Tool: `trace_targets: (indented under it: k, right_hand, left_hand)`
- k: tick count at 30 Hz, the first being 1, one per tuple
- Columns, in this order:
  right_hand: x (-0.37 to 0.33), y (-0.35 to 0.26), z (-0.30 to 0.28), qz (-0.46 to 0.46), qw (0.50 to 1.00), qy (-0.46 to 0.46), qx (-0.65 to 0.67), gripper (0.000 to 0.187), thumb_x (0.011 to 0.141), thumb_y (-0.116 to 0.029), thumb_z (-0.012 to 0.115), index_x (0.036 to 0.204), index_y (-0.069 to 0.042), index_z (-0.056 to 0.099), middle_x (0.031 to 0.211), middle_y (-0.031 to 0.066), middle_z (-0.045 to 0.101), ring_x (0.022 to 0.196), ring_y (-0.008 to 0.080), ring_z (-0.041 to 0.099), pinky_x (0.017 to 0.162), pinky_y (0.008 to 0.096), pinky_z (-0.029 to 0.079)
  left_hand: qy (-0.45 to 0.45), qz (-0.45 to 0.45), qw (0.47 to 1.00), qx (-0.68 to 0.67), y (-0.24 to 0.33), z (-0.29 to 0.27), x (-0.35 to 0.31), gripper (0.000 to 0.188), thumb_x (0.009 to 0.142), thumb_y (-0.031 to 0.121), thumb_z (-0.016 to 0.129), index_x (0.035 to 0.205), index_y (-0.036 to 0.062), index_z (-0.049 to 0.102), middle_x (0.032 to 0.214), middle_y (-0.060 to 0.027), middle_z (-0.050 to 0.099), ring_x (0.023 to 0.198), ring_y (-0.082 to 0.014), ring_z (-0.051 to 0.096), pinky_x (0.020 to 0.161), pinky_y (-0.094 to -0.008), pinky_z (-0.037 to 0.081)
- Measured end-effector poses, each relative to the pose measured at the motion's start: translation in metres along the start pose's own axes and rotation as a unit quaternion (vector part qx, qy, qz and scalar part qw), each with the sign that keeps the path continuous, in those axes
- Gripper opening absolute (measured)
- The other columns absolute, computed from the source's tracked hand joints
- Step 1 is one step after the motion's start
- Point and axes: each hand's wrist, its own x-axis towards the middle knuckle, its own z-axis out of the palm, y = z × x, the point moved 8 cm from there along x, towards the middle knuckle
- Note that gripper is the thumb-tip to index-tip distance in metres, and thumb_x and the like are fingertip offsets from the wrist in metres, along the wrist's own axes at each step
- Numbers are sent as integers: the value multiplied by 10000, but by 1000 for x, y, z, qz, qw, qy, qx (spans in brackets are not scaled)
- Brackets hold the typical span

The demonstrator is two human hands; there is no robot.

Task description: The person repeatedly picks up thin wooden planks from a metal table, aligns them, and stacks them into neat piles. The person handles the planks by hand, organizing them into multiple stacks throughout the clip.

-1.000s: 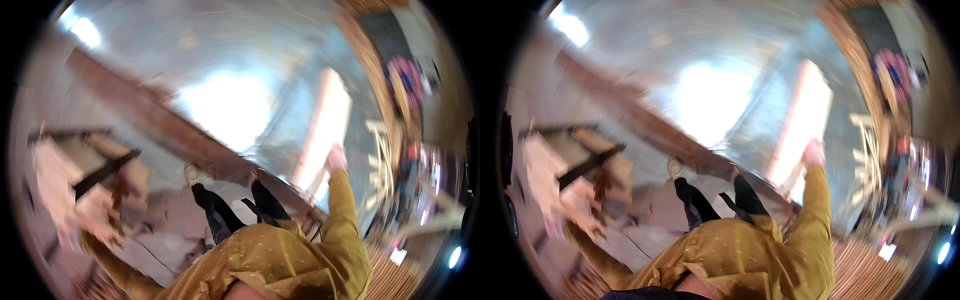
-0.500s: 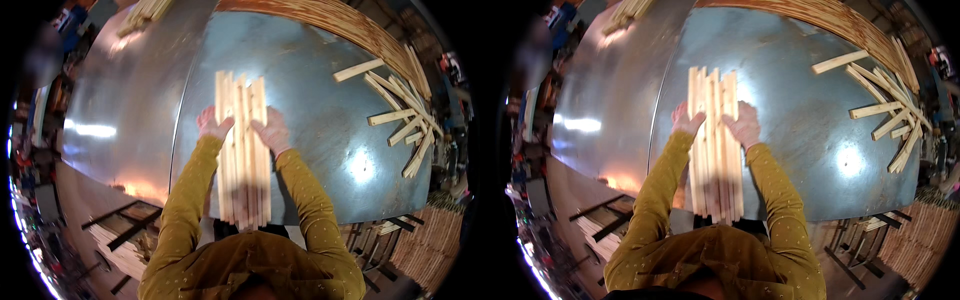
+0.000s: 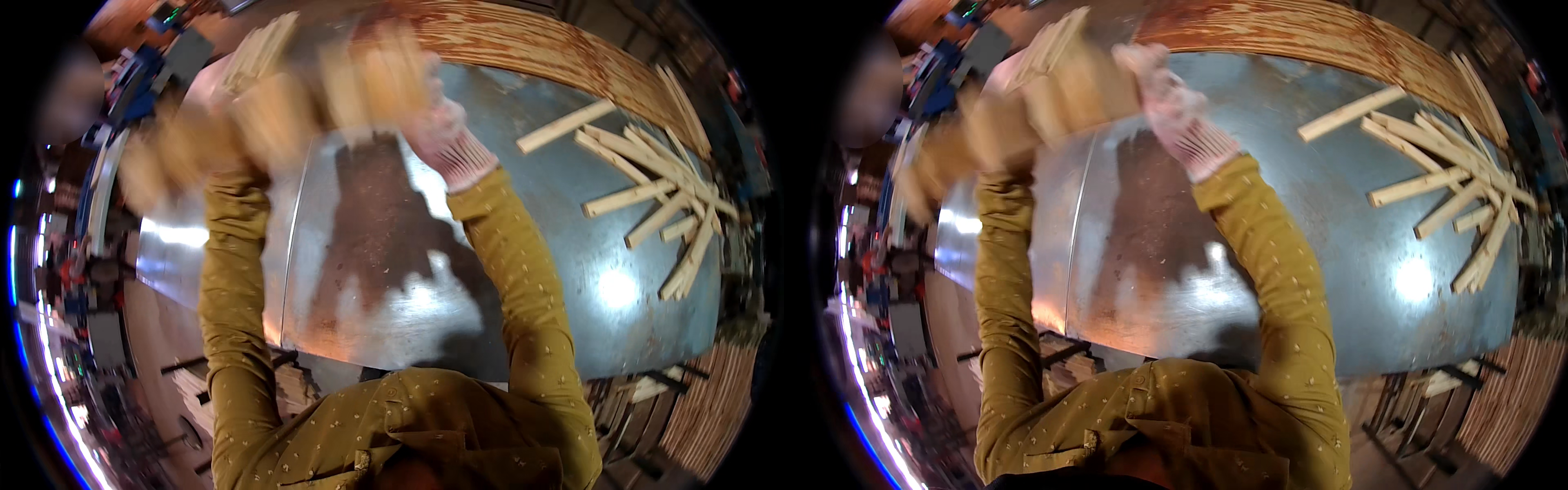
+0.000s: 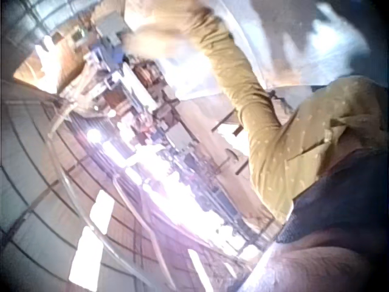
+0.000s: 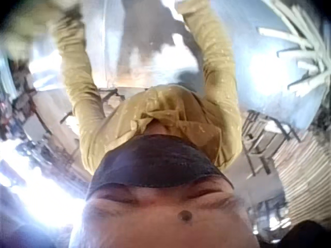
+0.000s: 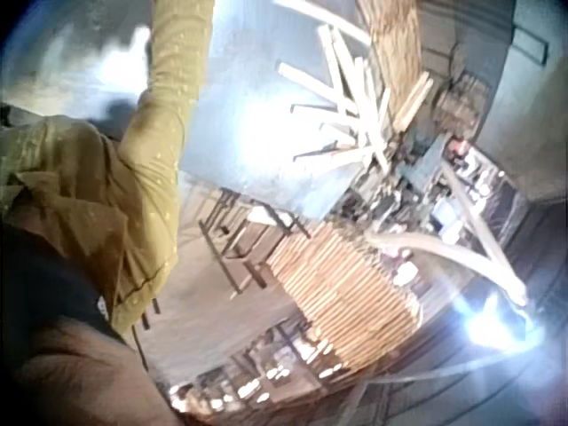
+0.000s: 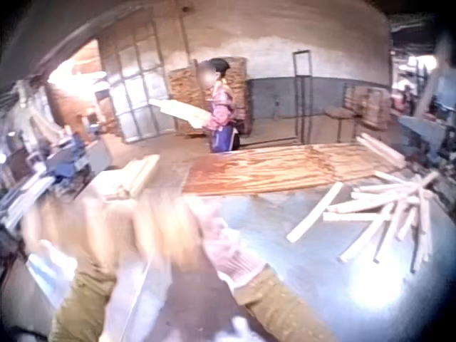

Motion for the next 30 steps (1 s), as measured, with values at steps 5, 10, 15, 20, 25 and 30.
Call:
trace_targets:
  k: [5, 10, 15, 20, 25, 30]
  right_hand:
    - [-118, 38, -84, 22, 734, 442, -515, 978, 876, -224, 732, 1560, 13, 74, 1421, 243, 469, 1279, 278, 501, 1055, 349, 436]
    - [-253, 108, -170, 195, 483, 623, -584, 1113, 810, -142, 779, 1586, -47, -15, 1543, 218, 361, 1384, 318, 410, 1142, 338, 339]
    - [-251, 132, -210, 171, 568, 625, -508, 1156, 822, -265, 786, 1591, -100, -61, 1483, 185, 474, 1349, 282, 478, 1097, 312, 359]
    - [-165, 176, -236, 285, 518, 570, -570, 1194, 814, -357, 780, 1582, -72, -89, 1479, 143, 493, 1350, 274, 482, 1082, 315, 358]
    - [-93, 238, -316, 471, 334, 407, -708, 1170, 859, -672, 568, 1556, 0, -89, 1341, 310, 551, 1237, 380, 568, 1060, 393, 400]
    - [-25, 309, -398, 522, 362, 399, -661, 1153, 892, -648, 543, 1523, 85, -85, 1070, 244, 696, 1015, 357, 676, 901, 374, 507]
  left_hand:
    - [66, -233, 956, 168, -154, -127, -59, 919, 822, 287, 809, 1535, 47, 282, 1509, -203, 416, 1401, -281, 394, 1176, -364, 311]
    - [110, -318, 906, 258, -265, -239, -158, 860, 876, 102, 740, 1563, 59, 223, 1469, -196, 472, 1362, -279, 446, 1160, -382, 327]
    - [179, -303, 911, 215, -232, -247, -168, 912, 858, 163, 779, 1562, 38, 213, 1415, -181, 528, 1347, -272, 446, 1156, -374, 315]
    - [158, -297, 905, 260, -169, -324, -145, 832, 867, 214, 768, 1530, 24, 303, 1384, -178, 564, 1280, -261, 527, 1112, -384, 388]
    - [97, -280, 709, 640, -76, -432, -114, 736, 941, 593, 536, 1476, 96, 444, 1395, -135, 579, 1230, -281, 585, 1078, -383, 420]
    - [131, -282, 699, 644, 1, -517, -88, 733, 953, 710, 332, 1478, 214, 457, 1460, -130, 517, 1331, -305, 497, 1133, -371, 349]
